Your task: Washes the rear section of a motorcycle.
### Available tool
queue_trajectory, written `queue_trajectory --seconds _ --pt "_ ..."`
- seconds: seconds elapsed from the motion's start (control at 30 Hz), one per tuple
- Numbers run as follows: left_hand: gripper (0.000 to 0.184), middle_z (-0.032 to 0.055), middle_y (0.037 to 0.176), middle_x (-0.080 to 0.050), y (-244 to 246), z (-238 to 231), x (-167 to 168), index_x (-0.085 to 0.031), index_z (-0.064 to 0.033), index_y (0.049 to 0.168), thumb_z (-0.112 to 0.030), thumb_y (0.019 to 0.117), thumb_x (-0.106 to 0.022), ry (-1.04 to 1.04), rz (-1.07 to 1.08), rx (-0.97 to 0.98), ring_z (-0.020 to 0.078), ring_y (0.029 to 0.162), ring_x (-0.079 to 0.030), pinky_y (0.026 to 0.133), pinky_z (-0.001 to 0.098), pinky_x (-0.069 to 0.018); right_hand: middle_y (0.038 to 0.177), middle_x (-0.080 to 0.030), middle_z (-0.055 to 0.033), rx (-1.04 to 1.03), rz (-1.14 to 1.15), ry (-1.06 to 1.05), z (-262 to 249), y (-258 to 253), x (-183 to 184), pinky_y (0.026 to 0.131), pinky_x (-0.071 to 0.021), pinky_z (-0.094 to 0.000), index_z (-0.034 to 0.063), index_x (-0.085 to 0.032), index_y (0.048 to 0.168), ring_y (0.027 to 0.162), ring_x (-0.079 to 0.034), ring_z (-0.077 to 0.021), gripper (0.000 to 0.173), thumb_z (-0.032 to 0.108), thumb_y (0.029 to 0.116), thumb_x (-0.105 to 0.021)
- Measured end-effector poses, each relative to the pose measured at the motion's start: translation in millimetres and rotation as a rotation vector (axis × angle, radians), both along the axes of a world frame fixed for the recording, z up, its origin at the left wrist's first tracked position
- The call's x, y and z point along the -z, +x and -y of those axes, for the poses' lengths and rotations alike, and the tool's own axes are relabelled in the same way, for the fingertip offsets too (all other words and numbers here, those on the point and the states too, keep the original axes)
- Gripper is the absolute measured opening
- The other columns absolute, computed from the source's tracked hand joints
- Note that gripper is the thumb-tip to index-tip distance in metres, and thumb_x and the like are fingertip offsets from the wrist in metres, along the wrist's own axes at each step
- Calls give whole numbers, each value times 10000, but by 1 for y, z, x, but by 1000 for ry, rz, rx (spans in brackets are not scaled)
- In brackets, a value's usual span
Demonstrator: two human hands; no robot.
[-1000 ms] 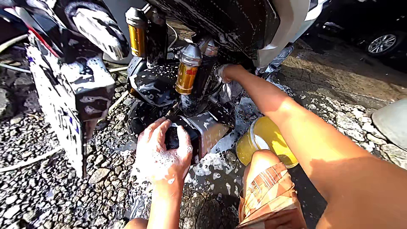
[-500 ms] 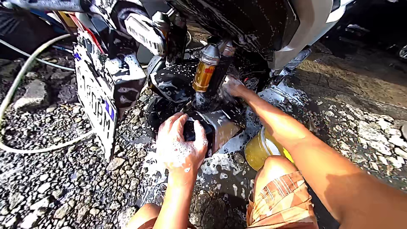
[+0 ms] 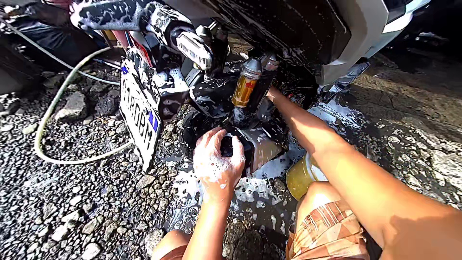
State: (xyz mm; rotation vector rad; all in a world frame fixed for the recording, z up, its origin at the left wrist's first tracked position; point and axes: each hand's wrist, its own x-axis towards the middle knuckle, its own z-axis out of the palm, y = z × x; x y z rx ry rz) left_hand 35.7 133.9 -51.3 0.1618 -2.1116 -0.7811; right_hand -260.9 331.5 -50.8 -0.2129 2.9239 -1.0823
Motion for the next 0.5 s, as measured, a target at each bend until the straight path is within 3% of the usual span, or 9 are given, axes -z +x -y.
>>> queue_trajectory --seconds 0.07,0.1,0.17,0.23,0.33,0.43,0.5 --pt "348 13 1176 -748 0 -2 0 -790 -174 1035 -440 880 -628 11 10 -5 181 1134 -685 944 409 -551 1478 -468 -346 -41 -209 171 -5 25 3 1188 -325 -562 -143 -404 1467 1424 -428 -447 588 128 986 -607" --pt "351 12 1180 -746 0 -3 1 -787 -175 1039 -445 879 -629 18 13 -5 180 1137 -682 941 414 -548 1453 -497 -345 -51 -321 146 -13 44 7 1178 -341 -569 -135 -429 1458 1400 -459 -452 554 125 992 -576" --pt "348 11 1188 -739 0 -4 2 -783 -181 1043 -449 878 -634 29 17 -4 181 1147 -675 942 418 -549 1444 -529 -304 -13 -385 15 -29 81 15 1149 -381 -586 -56 -470 1467 1376 -497 -428 473 207 1075 -438" --pt "342 14 1185 -737 -1 -4 2 -784 -181 1038 -444 876 -637 33 8 -6 186 1151 -672 948 415 -549 1461 -535 -237 62 -347 -190 -37 117 15 1155 -386 -566 14 -500 1467 1387 -491 -354 520 366 1108 -365" --pt "344 21 1177 -738 -1 -5 3 -785 -173 1030 -442 879 -631 22 4 -14 198 1144 -675 947 423 -550 1248 -645 -259 132 -567 -274 -25 165 -7 1056 -474 -490 -61 -592 1305 1208 -616 -316 428 276 1101 -425" --pt "341 9 1176 -739 -1 -5 3 -783 -180 1030 -442 879 -627 27 -2 -18 195 1146 -675 942 421 -553 1087 -693 -196 -3 -846 -289 5 201 -47 976 -532 -355 -71 -623 1225 1073 -672 -188 345 191 1079 -451" --pt "347 13 1174 -740 -1 -6 3 -785 -175 1031 -444 872 -634 31 -13 -14 194 1150 -674 946 418 -553 1008 -689 -185 -145 -975 -234 35 213 -72 917 -548 -341 -60 -642 1139 1009 -683 -199 284 146 1062 -462"
